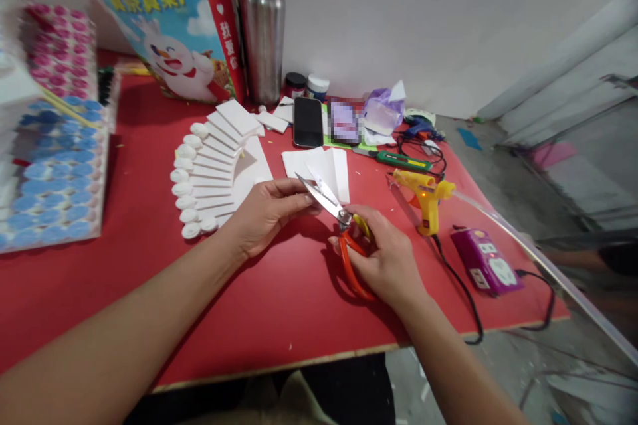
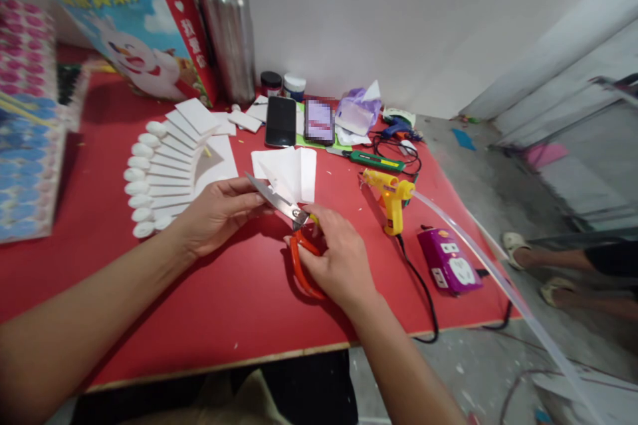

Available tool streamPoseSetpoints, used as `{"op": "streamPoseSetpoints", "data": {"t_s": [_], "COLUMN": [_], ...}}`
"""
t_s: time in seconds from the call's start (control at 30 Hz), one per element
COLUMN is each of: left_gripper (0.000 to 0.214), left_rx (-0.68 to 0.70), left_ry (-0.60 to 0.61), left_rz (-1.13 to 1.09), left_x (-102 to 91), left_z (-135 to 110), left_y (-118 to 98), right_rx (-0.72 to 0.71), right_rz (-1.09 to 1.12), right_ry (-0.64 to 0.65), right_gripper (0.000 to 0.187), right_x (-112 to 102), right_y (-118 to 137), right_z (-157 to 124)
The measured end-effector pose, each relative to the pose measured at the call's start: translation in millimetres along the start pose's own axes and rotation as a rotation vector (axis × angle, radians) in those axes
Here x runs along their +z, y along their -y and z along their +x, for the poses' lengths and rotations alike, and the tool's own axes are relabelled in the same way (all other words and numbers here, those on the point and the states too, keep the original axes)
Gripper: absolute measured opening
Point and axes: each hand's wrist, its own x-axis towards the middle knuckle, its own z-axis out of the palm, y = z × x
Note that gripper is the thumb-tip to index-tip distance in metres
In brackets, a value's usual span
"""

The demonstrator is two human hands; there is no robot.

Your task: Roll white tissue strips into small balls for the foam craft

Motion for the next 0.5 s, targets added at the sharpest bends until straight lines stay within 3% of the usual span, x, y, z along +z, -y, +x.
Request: {"op": "streamPoseSetpoints", "data": {"t_s": [0.2, 0.5], "left_gripper": [0.022, 0.022], "left_rx": [-0.023, -0.008], "left_ry": [-0.020, -0.019], "left_rz": [-0.077, -0.066], "left_x": [-0.1, 0.7], "left_z": [0.0, -0.3], "left_y": [0.3, 0.6], "right_rx": [-0.019, -0.016], "right_rz": [-0.073, -0.099], "right_ry": [-0.005, -0.020], "right_gripper": [0.057, 0.052], "right_x": [-1.6, 1.4], "right_y": [0.8, -4.1], "right_z": [-1.1, -1.2]}}
